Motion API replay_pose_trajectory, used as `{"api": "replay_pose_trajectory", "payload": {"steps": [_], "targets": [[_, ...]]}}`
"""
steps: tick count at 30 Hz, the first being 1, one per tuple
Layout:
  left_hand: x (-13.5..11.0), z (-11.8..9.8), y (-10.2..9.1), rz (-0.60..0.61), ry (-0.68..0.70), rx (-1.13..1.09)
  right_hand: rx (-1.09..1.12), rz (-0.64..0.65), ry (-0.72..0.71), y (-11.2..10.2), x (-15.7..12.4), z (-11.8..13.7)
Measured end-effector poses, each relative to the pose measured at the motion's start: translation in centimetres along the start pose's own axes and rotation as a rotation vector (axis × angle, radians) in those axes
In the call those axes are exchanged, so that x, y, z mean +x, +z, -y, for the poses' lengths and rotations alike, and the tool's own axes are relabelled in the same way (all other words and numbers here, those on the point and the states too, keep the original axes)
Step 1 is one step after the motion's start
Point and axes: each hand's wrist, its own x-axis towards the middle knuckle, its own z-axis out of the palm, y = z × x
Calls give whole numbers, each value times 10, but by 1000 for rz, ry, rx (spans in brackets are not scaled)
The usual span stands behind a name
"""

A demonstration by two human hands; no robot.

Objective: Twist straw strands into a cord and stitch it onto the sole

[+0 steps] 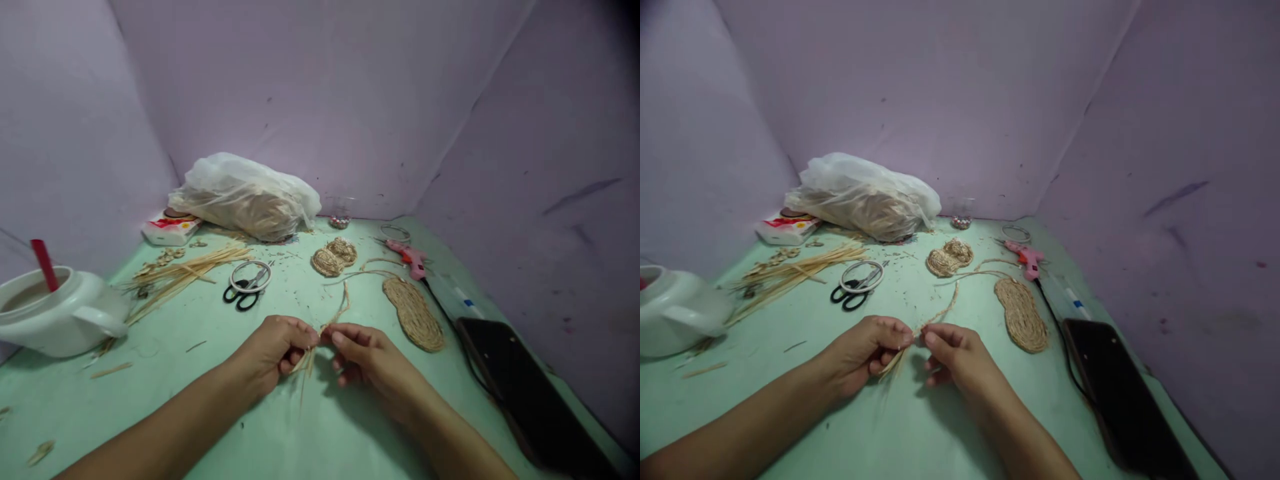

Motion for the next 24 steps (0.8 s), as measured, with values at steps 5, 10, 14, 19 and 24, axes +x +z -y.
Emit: {"api": "replay_pose_trajectory", "payload": {"steps": [5, 10, 14, 19, 24], "targets": [[-1, 7, 10, -27, 36, 87, 115, -69, -52, 1, 7, -9], [-2, 9, 14, -55, 15, 184, 177, -29, -54, -3, 8, -12], [-1, 10, 13, -57, 24, 164, 200, 21, -22, -3, 6, -13], [0, 11, 13, -89, 34, 150, 141, 63, -7, -4, 5, -12], [-1, 9, 15, -79, 30, 148, 94, 69, -50, -4, 9, -17]]}}
